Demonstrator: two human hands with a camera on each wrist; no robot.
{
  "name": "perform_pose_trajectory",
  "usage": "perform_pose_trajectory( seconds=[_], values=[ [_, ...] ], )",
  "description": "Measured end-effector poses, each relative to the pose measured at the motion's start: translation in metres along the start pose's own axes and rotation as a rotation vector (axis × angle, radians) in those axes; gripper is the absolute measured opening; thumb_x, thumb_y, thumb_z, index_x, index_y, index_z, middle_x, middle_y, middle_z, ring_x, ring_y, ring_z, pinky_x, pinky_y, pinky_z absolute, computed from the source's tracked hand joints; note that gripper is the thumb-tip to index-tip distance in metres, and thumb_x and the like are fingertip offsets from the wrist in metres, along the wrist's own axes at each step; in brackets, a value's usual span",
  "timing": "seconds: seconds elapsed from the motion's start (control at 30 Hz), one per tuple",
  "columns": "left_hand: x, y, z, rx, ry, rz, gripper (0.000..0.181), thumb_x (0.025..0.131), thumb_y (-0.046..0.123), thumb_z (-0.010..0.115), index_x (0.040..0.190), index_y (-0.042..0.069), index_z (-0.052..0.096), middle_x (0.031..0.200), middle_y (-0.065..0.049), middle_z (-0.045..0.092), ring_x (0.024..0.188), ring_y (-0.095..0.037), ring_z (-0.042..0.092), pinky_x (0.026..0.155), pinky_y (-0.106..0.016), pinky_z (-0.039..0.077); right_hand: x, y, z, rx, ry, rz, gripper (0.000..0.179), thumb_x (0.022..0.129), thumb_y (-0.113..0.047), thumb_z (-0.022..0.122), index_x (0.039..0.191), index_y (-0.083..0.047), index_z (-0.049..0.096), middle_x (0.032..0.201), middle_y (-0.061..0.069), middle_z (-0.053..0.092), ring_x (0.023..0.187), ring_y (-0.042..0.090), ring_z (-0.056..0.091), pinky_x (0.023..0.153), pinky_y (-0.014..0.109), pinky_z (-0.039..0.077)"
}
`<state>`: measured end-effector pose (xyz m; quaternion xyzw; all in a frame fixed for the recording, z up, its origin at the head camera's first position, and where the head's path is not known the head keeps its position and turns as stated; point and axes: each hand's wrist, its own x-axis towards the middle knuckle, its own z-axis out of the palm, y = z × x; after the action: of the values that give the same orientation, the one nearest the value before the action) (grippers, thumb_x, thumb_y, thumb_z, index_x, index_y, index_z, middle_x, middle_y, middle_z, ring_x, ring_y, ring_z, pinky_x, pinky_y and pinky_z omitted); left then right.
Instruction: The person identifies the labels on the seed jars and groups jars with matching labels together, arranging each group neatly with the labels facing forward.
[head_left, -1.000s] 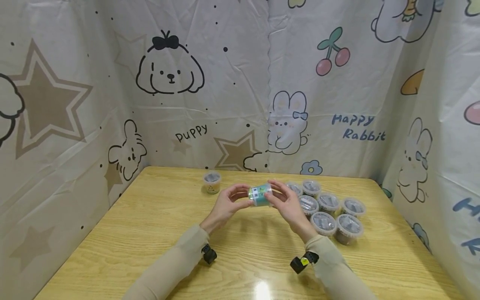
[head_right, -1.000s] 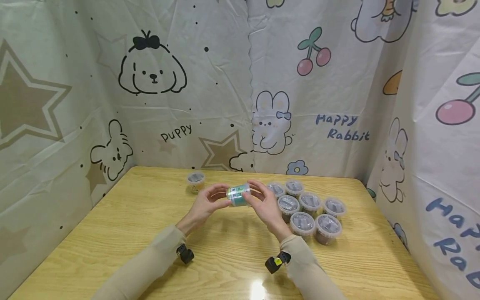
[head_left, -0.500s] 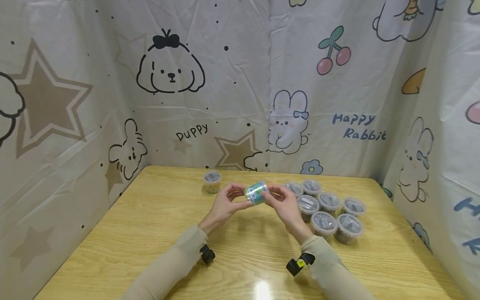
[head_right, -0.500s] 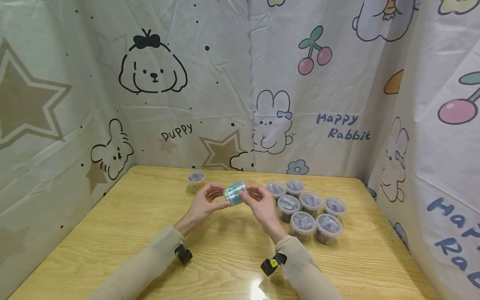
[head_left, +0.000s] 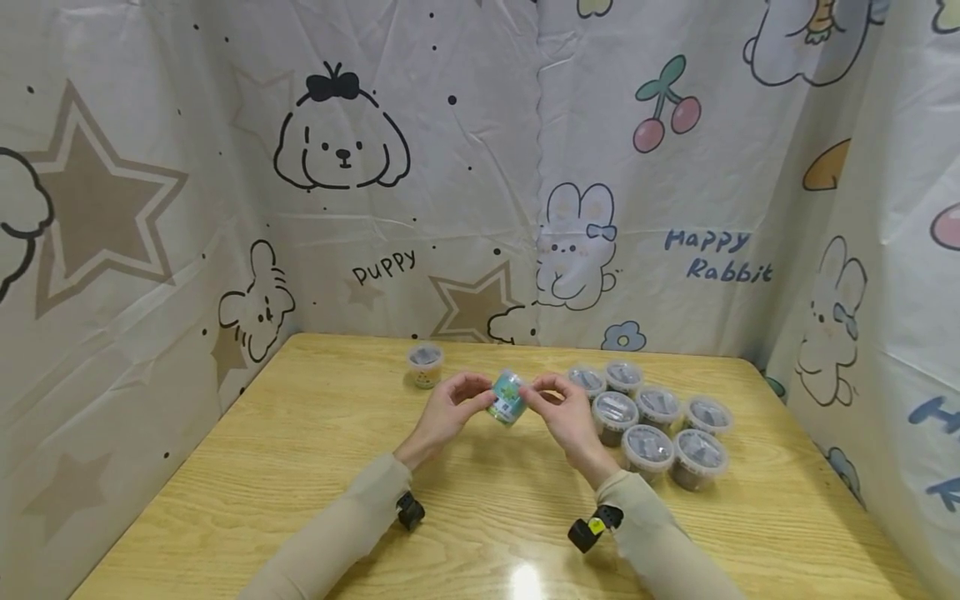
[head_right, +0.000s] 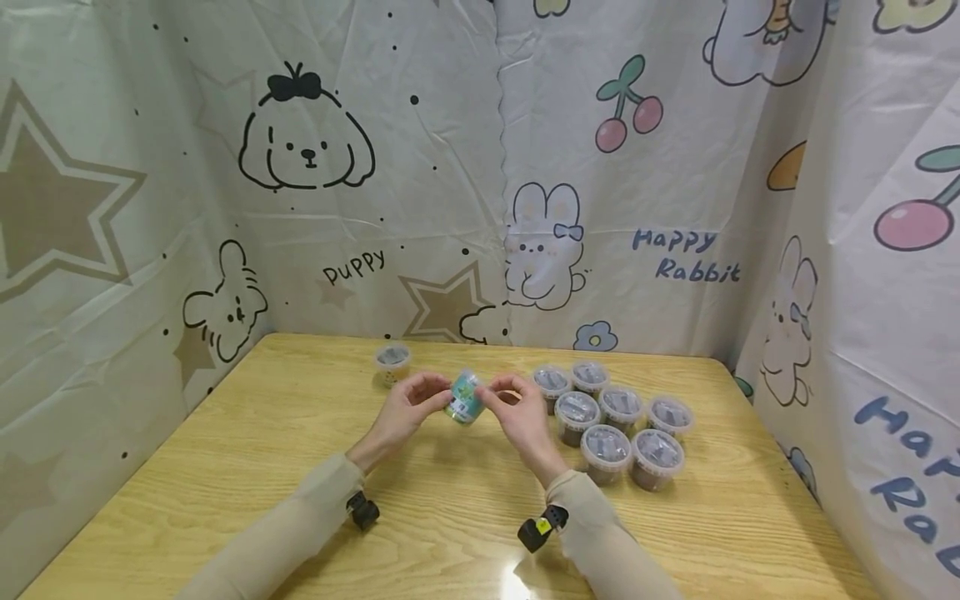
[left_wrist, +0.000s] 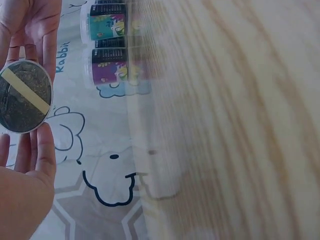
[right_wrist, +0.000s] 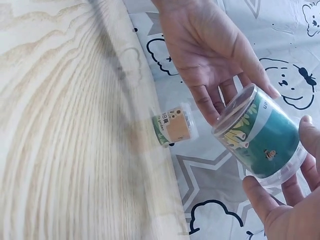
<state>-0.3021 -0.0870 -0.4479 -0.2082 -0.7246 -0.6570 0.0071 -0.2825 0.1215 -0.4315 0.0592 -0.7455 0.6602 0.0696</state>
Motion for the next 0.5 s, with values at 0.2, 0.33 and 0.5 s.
perform_pose_trajectory(
  seconds=[0.2, 0.33, 0.5],
  values=[
    [-0.003, 0.002, -0.009, 0.044, -0.004, -0.011, 0.037, 0.098, 0.021, 0.062, 0.132, 0.009, 0.057, 0.125, -0.018, 0.064, 0.101, -0.017, 0.062, 0.083, -0.027, 0.054, 0.000, 0.003, 0.011, -0.017, -0.072, -0.019, 0.017, 0.088, -0.019, 0.075, 0.093, -0.005, 0.066, 0.105, 0.006, 0.063, 0.104, 0.025, 0.065, 0.089, 0.037, 0.056],
    [-0.004, 0.002, -0.018, 0.097, -0.030, -0.010, 0.037, 0.098, 0.024, 0.061, 0.133, 0.012, 0.058, 0.127, -0.017, 0.064, 0.104, -0.018, 0.064, 0.083, -0.027, 0.055, 0.001, 0.005, 0.019, -0.046, -0.104, -0.019, 0.017, 0.087, -0.020, 0.076, 0.094, -0.008, 0.067, 0.107, 0.006, 0.064, 0.109, 0.027, 0.065, 0.092, 0.041, 0.056],
    [-0.005, 0.000, -0.029, 0.149, -0.059, -0.013, 0.040, 0.097, 0.027, 0.063, 0.135, 0.013, 0.058, 0.126, -0.017, 0.065, 0.102, -0.021, 0.067, 0.083, -0.032, 0.058, 0.005, 0.007, 0.025, -0.053, -0.157, -0.046, 0.014, 0.087, -0.018, 0.075, 0.093, -0.008, 0.067, 0.106, 0.006, 0.064, 0.112, 0.028, 0.064, 0.094, 0.041, 0.055]
  ],
)
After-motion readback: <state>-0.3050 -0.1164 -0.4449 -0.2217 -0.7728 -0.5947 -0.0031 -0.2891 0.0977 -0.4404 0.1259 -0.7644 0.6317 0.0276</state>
